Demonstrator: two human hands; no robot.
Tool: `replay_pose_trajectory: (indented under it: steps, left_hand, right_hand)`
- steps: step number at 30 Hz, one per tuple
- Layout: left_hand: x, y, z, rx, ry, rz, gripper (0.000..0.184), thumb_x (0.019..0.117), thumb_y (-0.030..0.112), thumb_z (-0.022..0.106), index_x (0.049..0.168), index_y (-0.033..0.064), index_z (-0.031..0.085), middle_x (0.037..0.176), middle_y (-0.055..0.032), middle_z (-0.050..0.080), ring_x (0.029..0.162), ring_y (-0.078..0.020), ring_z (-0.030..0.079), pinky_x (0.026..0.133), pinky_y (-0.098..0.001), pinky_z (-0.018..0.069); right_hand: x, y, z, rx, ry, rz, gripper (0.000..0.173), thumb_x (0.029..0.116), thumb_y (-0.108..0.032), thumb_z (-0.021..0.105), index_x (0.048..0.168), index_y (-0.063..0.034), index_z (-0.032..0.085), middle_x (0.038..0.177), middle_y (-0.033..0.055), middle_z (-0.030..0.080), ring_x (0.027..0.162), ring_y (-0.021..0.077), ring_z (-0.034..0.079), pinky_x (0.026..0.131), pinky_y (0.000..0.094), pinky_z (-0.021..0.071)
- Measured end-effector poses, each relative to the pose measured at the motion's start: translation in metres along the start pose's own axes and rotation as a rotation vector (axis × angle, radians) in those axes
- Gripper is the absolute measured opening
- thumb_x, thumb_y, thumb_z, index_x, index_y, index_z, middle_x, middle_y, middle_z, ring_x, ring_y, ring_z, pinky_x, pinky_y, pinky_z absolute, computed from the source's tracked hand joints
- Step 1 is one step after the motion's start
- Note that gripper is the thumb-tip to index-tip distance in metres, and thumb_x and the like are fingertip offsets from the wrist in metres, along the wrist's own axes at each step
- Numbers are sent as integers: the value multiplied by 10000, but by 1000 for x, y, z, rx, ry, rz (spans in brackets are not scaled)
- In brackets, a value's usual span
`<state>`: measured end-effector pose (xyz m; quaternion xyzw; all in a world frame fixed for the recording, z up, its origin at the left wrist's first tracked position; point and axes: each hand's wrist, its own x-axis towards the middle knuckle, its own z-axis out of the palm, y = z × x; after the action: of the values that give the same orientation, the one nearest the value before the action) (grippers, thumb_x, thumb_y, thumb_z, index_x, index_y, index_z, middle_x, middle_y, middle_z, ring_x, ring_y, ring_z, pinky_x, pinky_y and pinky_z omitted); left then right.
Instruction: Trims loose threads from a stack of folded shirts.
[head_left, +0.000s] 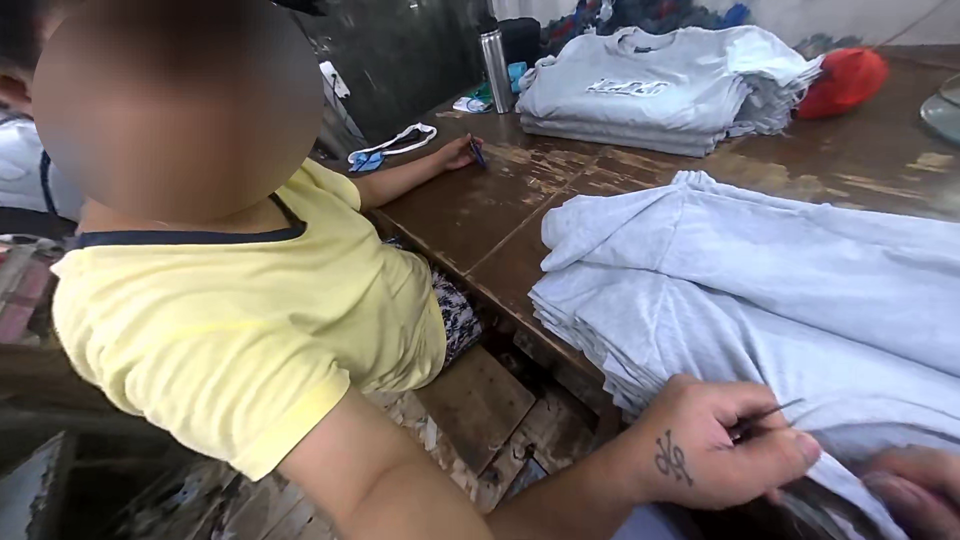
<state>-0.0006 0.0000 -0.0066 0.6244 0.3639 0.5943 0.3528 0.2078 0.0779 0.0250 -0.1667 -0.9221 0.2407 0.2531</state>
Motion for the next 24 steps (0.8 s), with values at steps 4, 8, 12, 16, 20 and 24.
replay_pose_trajectory:
  steps: [4,8,12,16,20,24]
  left_hand:
    - [2,6,3,-56,24,-119,192,972,48,563,788,1,542,637,8,567,540,-15,581,517,-190,516]
    - [-6,2,-4,-54,-25,-212,159,1018,185,609,881,106,629,730,83,641,612,6,623,559,-180,546]
    - [5,4,-4,183,-60,-110,216,1023,240,596,834,135,589,663,118,598,566,57,591,524,-135,523]
    - [13,21,-6,430,-147,-138,241,1032,223,560,845,73,591,640,80,559,552,60,535,516,-116,458]
    - [14,16,1,108,-93,-215,151,1013,252,615,865,223,615,680,167,644,555,50,617,515,-140,541]
    - [9,2,2,-3,-80,-162,121,993,305,652,892,240,670,709,137,679,567,25,652,514,-157,562]
  right_hand:
    - [-6,9,5,56,-3,39,376,1076,-275,504,1035,65,661,754,184,672,642,195,649,612,346,554]
    - [-8,23,23,-44,225,-123,316,1071,-286,477,939,-71,668,730,62,660,657,121,632,611,253,518]
    - [-21,22,29,-39,412,-134,322,1093,-216,414,931,-39,628,730,65,629,665,122,614,644,230,521]
    - [-27,18,32,-5,442,-91,362,1083,-289,438,962,-33,663,736,63,645,658,131,615,619,256,511]
    - [-17,14,34,-36,402,-59,411,1032,-388,528,991,-27,720,699,64,672,591,172,637,550,324,526]
    - [-18,18,32,-23,453,-117,247,1009,-150,517,871,-43,692,691,73,677,634,193,669,582,322,534]
